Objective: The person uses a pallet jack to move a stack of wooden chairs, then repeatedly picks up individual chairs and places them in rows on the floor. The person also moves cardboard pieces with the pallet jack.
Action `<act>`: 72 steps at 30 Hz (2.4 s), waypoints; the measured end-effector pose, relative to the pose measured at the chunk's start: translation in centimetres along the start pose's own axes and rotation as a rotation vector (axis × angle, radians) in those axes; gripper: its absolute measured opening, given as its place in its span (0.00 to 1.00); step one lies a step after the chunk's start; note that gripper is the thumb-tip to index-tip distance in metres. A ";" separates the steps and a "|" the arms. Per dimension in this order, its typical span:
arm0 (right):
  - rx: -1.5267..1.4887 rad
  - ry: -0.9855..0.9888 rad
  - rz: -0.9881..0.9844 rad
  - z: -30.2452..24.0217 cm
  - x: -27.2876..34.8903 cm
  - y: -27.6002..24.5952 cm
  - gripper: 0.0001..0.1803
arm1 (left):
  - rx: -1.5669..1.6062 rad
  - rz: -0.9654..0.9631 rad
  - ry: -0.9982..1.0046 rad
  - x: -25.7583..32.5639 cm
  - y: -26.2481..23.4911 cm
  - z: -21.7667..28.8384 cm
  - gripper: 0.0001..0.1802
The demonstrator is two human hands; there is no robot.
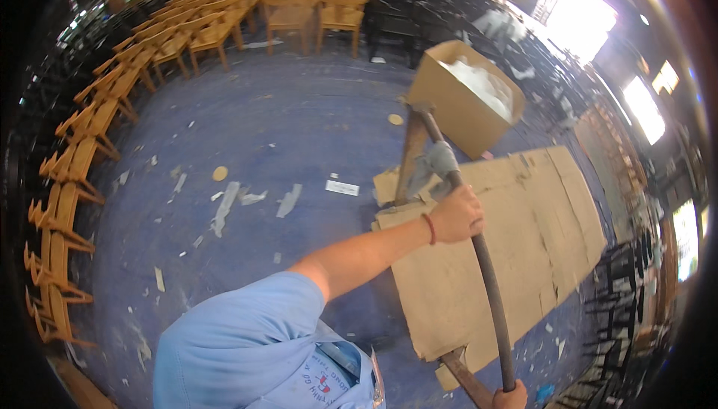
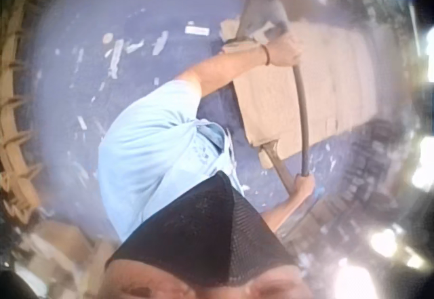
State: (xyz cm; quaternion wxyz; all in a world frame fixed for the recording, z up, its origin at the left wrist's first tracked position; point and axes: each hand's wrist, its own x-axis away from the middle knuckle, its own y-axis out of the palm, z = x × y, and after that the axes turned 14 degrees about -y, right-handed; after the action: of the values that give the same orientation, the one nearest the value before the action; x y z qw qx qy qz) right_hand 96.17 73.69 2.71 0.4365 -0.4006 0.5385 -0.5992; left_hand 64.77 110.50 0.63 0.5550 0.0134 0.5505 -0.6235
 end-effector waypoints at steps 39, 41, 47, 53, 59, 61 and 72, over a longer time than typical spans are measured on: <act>-0.834 -0.291 -0.462 -60.1 28.1 -10.3 0.12 | 0.346 0.196 -1.992 110.2 -57.5 0.6 0.21; -0.838 -0.296 -0.464 -63.4 29.2 -10.2 0.12 | -0.074 0.006 -2.156 116.9 -62.8 3.8 0.19; -0.940 -0.258 -0.454 -68.7 33.0 -9.3 0.13 | -0.095 -0.821 -2.619 126.9 -72.6 12.7 0.15; -0.956 -0.190 -0.407 -76.1 37.3 -8.9 0.12 | -0.356 -0.907 -1.995 125.7 -80.8 -3.1 0.15; -0.876 -0.199 -0.244 -89.9 42.2 -11.1 0.07 | 0.235 0.060 -1.887 113.8 -87.8 -26.5 0.19; -0.874 -0.150 -0.204 -95.4 44.5 -12.1 0.05 | 0.344 0.089 -1.752 111.1 -92.5 -30.3 0.20; -0.877 -0.217 -0.153 -116.7 53.8 -15.6 0.05 | 0.608 0.036 -1.899 124.1 -107.3 -33.7 0.17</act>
State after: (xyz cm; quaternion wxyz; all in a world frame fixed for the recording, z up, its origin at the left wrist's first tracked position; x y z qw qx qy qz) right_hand -32.20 57.44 7.25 0.2341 -0.6464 0.6615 -0.2998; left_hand -78.71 26.24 -18.47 0.7474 -0.3410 -0.3049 -0.4818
